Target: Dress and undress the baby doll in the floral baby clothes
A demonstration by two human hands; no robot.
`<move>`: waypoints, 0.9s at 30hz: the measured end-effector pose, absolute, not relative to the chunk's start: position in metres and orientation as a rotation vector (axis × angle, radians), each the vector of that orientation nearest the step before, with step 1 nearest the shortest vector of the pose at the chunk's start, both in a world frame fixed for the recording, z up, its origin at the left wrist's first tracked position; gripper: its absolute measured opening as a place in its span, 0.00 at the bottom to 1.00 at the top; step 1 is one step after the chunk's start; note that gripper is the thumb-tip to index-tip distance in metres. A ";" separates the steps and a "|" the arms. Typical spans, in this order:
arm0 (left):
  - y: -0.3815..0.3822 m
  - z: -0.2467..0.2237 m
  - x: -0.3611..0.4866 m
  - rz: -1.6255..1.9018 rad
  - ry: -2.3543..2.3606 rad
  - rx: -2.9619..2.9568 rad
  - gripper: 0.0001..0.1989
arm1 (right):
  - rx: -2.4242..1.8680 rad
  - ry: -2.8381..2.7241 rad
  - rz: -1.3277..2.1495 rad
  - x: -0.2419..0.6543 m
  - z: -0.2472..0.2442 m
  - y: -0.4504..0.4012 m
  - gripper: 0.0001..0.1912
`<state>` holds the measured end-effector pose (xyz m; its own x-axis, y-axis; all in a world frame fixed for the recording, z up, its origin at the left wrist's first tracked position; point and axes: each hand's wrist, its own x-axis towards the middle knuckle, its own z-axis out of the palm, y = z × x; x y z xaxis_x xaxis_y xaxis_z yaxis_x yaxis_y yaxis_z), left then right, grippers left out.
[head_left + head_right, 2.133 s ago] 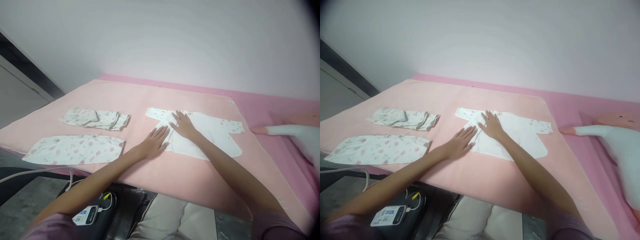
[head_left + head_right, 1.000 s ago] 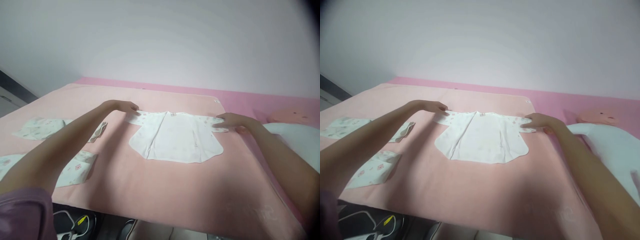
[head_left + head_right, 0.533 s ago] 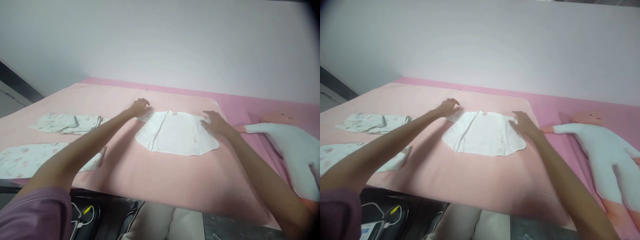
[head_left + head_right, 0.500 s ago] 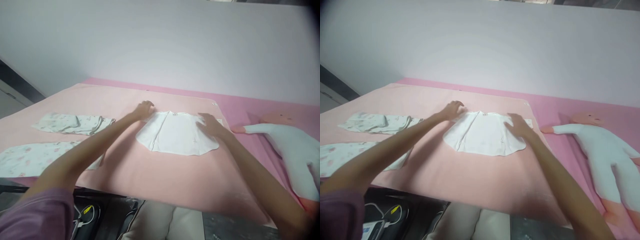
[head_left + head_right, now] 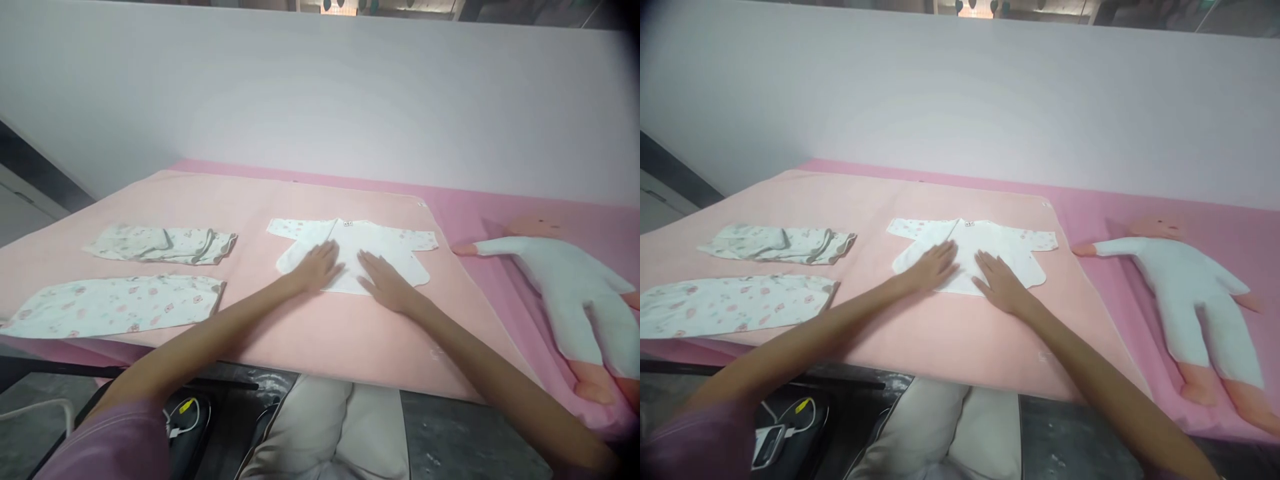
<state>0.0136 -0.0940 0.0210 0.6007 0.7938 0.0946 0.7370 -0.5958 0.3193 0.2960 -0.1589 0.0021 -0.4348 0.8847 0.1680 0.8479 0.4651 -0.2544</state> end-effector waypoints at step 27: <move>-0.118 0.040 0.004 0.443 0.503 2.682 0.17 | -1.079 -2.408 0.319 0.300 0.026 -0.173 0.07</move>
<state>0.0045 -0.1181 0.0401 0.8864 0.3998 0.2333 0.2816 -0.8657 0.4138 0.3000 -0.1731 0.0261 -0.5746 0.7492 0.3294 0.6375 0.6622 -0.3939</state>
